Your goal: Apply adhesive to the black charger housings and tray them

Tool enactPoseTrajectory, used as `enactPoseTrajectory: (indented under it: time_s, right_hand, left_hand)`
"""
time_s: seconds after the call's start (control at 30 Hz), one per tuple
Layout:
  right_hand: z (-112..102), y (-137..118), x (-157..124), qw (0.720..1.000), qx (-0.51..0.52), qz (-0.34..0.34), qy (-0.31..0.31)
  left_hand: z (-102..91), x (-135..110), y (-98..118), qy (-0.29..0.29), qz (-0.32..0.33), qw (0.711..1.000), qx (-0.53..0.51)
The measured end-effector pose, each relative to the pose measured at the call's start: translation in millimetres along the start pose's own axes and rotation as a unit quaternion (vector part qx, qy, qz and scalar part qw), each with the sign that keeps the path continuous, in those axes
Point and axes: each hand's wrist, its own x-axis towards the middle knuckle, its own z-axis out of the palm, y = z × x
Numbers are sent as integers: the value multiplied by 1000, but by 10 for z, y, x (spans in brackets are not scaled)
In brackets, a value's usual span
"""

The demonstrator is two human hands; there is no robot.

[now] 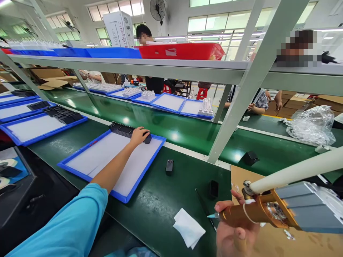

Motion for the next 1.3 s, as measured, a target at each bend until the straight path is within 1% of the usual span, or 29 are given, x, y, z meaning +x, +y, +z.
enactPoseTrajectory:
  time_s: [0.17, 0.33, 0.43, 0.57, 0.73, 0.87, 1.0, 1.1, 1.17, 1.2, 1.23, 1.27, 1.3]
  right_hand:
    - [-23, 4, 1, 1000, -10, 14, -4]
    - [-29, 7, 0, 1000, -9, 3, -1]
    - [-12, -4, -1, 1000, -7, 4, -1]
    - [-3, -18, 4, 1000, 2, 6, -3]
    - [8, -21, 6, 1000, 2, 0, -8]
    - [30, -14, -2, 1000, 0, -7, -8]
    - [17, -1, 3, 1000, 5, -17, -10]
    - [9, 4, 5, 1000, 7, -17, -12]
    - [16, 8, 2, 1000, 10, -19, -12]
    - [22, 12, 0, 1000, 12, -23, -13]
    - [27, 15, -2, 999, 16, -32, -14]
    - [31, 19, -2, 999, 19, -39, -17]
    - [32, 23, -2, 998, 23, -45, -22]
  left_hand:
    - [74, -5, -21, 20, -15, 1000, 8]
    - [138, 2, 15, 42, -37, 998, 16]
    - [165, 9, 40, 45, -41, 998, 20]
    - [191, -38, 60, 37, -22, 999, 30]
    - [193, -130, 43, 8, 19, 998, 52]
    - [157, -106, 9, -10, 37, 997, 63]
    - [98, -65, 20, -10, 47, 997, 66]
    - [0, -124, 144, 15, 23, 998, 61]
    - [-83, -257, 315, 35, 15, 999, 26]
    - [-119, -357, 425, 29, 28, 999, -9]
    - [-148, -475, 546, 0, 62, 997, -51]
    - [-164, -607, 674, -49, 109, 988, -99]
    - [-167, -742, 801, -106, 149, 973, -139]
